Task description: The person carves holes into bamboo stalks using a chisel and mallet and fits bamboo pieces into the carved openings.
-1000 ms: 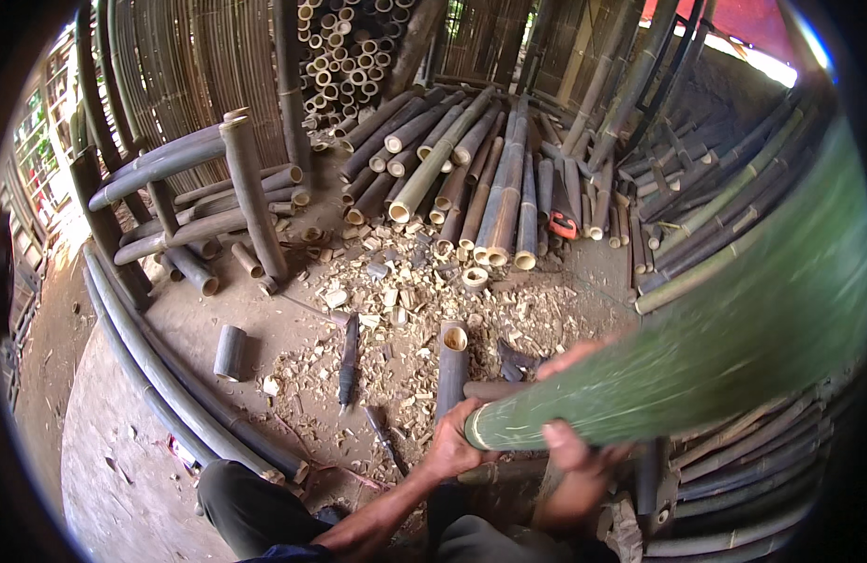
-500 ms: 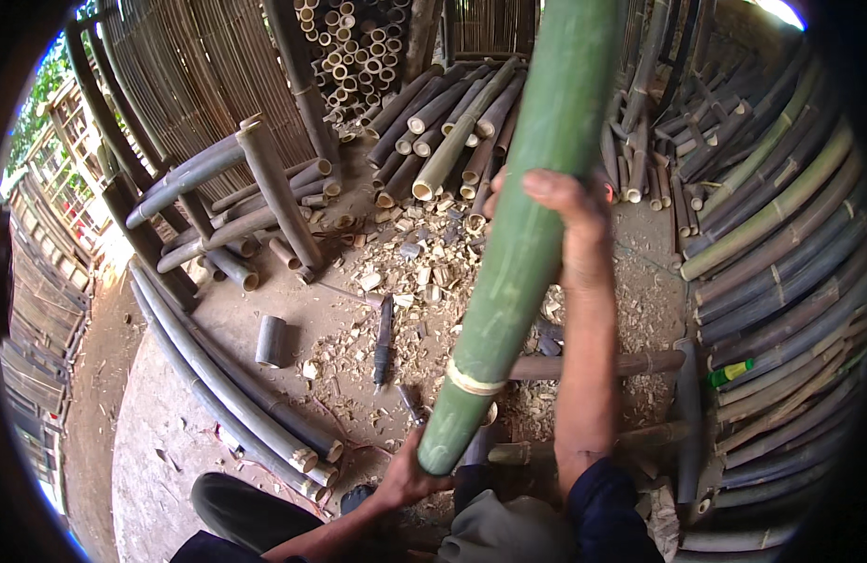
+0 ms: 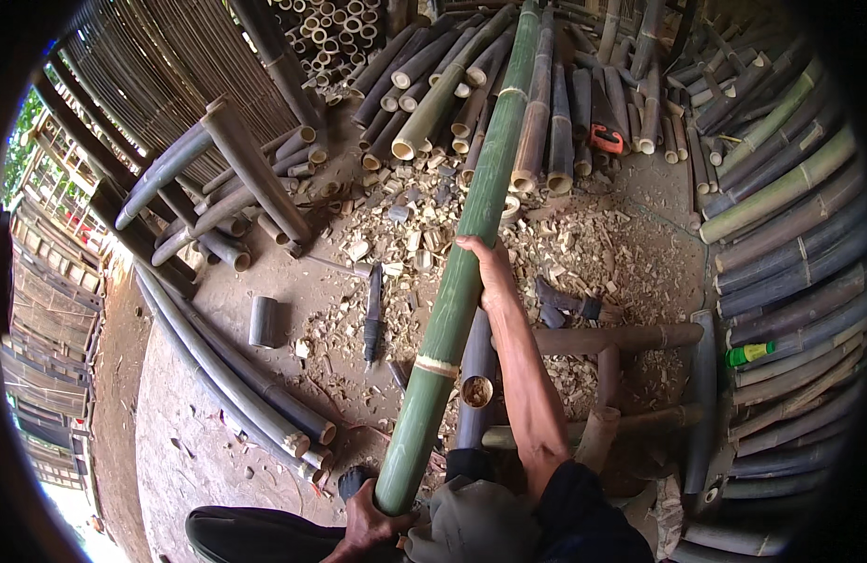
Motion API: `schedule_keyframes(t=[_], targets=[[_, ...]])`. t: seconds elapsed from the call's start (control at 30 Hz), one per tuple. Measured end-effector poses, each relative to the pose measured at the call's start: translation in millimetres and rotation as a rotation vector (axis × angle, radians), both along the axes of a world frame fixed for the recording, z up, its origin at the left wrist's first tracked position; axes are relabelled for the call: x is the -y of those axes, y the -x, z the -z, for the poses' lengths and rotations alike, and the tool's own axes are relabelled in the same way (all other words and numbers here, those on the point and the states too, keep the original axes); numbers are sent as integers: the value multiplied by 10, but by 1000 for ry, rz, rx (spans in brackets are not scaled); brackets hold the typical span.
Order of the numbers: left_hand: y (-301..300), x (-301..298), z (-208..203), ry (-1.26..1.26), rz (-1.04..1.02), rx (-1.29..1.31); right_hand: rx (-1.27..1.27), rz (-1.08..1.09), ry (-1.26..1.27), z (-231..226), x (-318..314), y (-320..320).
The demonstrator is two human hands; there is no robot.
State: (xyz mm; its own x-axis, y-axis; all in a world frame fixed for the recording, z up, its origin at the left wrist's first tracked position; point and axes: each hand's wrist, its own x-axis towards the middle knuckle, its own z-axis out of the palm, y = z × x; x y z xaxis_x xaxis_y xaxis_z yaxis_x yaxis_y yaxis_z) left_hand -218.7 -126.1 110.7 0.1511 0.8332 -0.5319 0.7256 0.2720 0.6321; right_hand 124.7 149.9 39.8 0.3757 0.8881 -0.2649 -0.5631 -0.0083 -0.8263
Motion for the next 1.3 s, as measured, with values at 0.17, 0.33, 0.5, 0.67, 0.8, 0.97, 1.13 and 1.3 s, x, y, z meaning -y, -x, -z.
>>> schedule_keyframes(t=[0.17, 0.33, 0.5, 0.67, 0.8, 0.97, 1.13, 1.3], targets=[[-192, -290, -121, 74, -8, -9, -153, 60, -54, 223, 4, -24], [-400, -810, 303, 30, 63, 17, -154, -172, -176, 345, 246, -630], [-853, -1866, 703, -158, 131, -12, 1674, -411, 615, 756, 586, -1297], [-1254, -2861, 827, -4, -18, 751, 1957, -739, 895, 1175, 965, -1471], [-1135, -2825, 521, 514, -247, 1757, 2164, -530, 774, 1357, 1102, -1749], [-1103, -2591, 358, 624, -241, 2050, 2252, -803, 668, 1244, 1024, -1842], [-1184, -2464, 392, 576, -229, 1922, 2064, -752, 794, 1173, 1145, -1829], [-1041, -2321, 527, 453, -222, 1404, 2147, -231, 362, 533, 1156, -1631]])
